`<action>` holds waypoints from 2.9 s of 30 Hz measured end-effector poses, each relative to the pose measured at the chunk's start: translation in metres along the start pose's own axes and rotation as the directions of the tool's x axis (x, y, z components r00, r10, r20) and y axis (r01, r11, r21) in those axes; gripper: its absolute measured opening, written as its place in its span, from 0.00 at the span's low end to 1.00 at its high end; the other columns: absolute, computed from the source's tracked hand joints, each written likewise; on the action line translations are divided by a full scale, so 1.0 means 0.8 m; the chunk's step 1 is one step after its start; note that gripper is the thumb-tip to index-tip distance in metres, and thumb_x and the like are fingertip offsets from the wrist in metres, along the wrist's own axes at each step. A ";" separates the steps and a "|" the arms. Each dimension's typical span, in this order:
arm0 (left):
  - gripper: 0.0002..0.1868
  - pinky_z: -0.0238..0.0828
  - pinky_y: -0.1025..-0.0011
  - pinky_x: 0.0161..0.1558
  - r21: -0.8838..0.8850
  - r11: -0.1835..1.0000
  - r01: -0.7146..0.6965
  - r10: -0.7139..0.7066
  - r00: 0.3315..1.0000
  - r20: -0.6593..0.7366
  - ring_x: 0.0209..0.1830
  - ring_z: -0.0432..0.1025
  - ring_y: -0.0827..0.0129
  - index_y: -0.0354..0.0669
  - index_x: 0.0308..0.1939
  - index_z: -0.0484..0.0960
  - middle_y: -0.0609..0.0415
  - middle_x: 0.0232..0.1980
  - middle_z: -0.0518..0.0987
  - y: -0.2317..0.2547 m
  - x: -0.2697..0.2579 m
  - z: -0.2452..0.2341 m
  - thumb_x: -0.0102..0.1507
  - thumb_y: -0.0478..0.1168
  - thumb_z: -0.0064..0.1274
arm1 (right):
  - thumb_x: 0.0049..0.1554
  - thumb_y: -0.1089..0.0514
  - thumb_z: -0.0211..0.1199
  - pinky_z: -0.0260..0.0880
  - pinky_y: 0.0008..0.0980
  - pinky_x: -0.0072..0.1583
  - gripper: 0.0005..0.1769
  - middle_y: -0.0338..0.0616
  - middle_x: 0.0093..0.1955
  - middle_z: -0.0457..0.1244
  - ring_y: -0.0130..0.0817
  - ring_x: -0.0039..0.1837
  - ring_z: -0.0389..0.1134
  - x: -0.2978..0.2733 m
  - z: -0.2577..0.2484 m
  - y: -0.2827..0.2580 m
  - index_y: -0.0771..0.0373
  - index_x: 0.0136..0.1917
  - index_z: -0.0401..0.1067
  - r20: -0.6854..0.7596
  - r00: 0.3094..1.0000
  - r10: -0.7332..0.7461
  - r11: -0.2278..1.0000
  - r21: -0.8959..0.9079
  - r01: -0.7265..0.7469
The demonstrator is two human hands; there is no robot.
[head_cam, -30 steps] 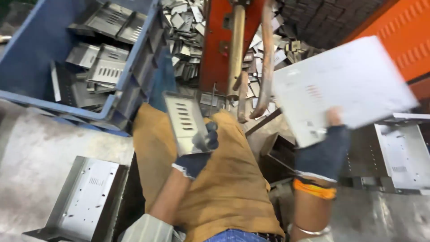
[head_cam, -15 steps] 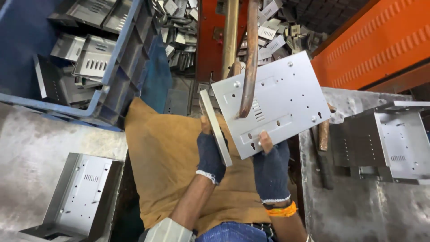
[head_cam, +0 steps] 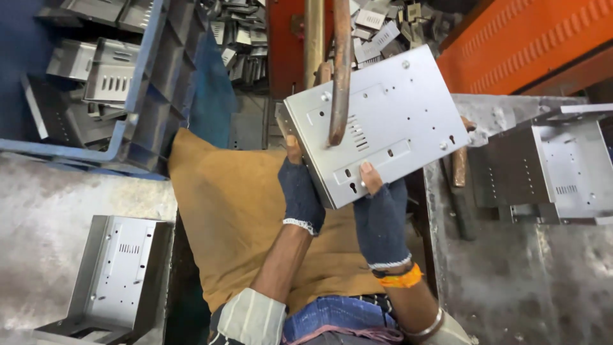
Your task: The person holds sheet metal enclosure parts and grinds their edges with a power tool, producing sparks, then turns the parts over and hammers and bends small metal pieces by hand. Finished parts are placed into a bin with other completed metal components.
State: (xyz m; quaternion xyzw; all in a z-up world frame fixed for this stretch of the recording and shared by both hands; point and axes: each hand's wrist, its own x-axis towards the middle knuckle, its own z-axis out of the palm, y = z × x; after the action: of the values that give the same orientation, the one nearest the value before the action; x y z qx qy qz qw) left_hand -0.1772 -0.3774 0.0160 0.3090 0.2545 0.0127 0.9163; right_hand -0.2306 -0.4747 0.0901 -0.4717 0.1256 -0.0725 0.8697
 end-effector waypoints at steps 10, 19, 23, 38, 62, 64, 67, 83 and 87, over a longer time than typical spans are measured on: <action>0.65 0.47 0.63 0.80 0.377 0.795 -0.475 0.210 0.799 0.564 0.86 0.45 0.59 0.43 0.85 0.32 0.45 0.87 0.46 0.027 -0.020 -0.033 0.62 0.69 0.57 | 0.60 0.57 0.64 0.68 0.36 0.64 0.31 0.42 0.67 0.60 0.32 0.65 0.64 0.012 0.000 -0.001 0.63 0.73 0.59 0.004 1.000 0.026 0.999 0.039 -0.026; 0.65 0.51 0.62 0.82 0.336 0.747 -0.574 0.342 0.765 0.546 0.85 0.52 0.57 0.39 0.85 0.40 0.42 0.86 0.52 0.036 0.047 0.006 0.61 0.71 0.60 | 0.63 0.57 0.61 0.68 0.36 0.64 0.29 0.43 0.65 0.60 0.32 0.64 0.63 0.068 0.024 -0.001 0.66 0.74 0.58 0.134 0.989 -0.057 0.998 0.043 0.052; 0.66 0.52 0.61 0.81 0.368 0.725 -0.582 0.336 0.765 0.549 0.85 0.52 0.58 0.39 0.85 0.40 0.43 0.86 0.52 0.047 0.057 0.016 0.60 0.71 0.60 | 0.66 0.56 0.60 0.67 0.33 0.61 0.26 0.43 0.65 0.60 0.30 0.63 0.62 0.084 0.003 0.021 0.68 0.73 0.61 0.133 0.983 -0.130 0.983 -0.113 0.145; 0.63 0.48 0.61 0.83 0.318 0.769 -0.555 0.293 0.747 0.596 0.88 0.46 0.59 0.41 0.85 0.42 0.45 0.88 0.47 0.046 0.073 0.014 0.62 0.68 0.61 | 0.63 0.58 0.63 0.69 0.39 0.65 0.32 0.42 0.70 0.59 0.34 0.68 0.63 0.073 0.047 0.002 0.62 0.77 0.56 0.094 0.988 -0.122 0.987 0.121 0.110; 0.31 0.62 0.62 0.74 0.274 0.638 -0.720 0.525 0.667 0.529 0.69 0.69 0.61 0.34 0.66 0.76 0.47 0.66 0.77 0.095 -0.010 -0.047 0.77 0.60 0.41 | 0.56 0.56 0.60 0.71 0.38 0.61 0.28 0.46 0.60 0.67 0.38 0.59 0.70 0.042 -0.031 -0.022 0.67 0.69 0.67 0.046 0.996 0.082 0.997 0.006 -0.082; 0.34 0.54 0.61 0.78 0.310 0.620 -0.720 0.419 0.638 0.646 0.77 0.62 0.59 0.34 0.72 0.70 0.45 0.74 0.71 0.094 -0.018 -0.055 0.76 0.60 0.43 | 0.56 0.55 0.60 0.72 0.38 0.61 0.28 0.46 0.61 0.67 0.38 0.59 0.70 0.047 -0.025 -0.028 0.67 0.68 0.67 0.063 0.995 0.083 0.996 0.003 -0.084; 0.37 0.52 0.61 0.81 0.420 0.548 -0.723 0.351 0.655 0.670 0.82 0.59 0.58 0.34 0.74 0.68 0.44 0.79 0.67 0.092 -0.011 -0.050 0.75 0.62 0.41 | 0.57 0.53 0.59 0.73 0.37 0.60 0.28 0.47 0.60 0.68 0.37 0.58 0.72 0.062 -0.029 -0.039 0.68 0.68 0.68 0.079 0.992 0.096 0.994 -0.066 -0.090; 0.31 0.53 0.63 0.82 0.196 0.621 -0.759 0.449 0.549 0.705 0.82 0.60 0.60 0.34 0.67 0.76 0.44 0.78 0.69 0.055 0.026 -0.003 0.75 0.58 0.42 | 0.58 0.57 0.62 0.71 0.33 0.61 0.29 0.44 0.61 0.66 0.31 0.59 0.68 0.117 -0.019 -0.072 0.69 0.70 0.66 0.165 0.985 -0.041 0.966 -0.245 0.082; 0.29 0.56 0.64 0.80 0.207 0.607 -0.767 0.471 0.558 0.684 0.81 0.62 0.59 0.34 0.64 0.77 0.45 0.76 0.71 0.054 0.022 -0.001 0.77 0.58 0.40 | 0.58 0.58 0.61 0.70 0.33 0.62 0.29 0.45 0.62 0.66 0.31 0.60 0.68 0.116 -0.018 -0.074 0.70 0.70 0.65 0.188 0.980 -0.071 0.954 -0.273 0.122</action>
State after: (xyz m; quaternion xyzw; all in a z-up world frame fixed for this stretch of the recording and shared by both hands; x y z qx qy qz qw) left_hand -0.1562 -0.3389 0.0317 0.5876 -0.1654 0.1907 0.7688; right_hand -0.1461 -0.5412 0.1187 -0.6013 0.0338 -0.0542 0.7965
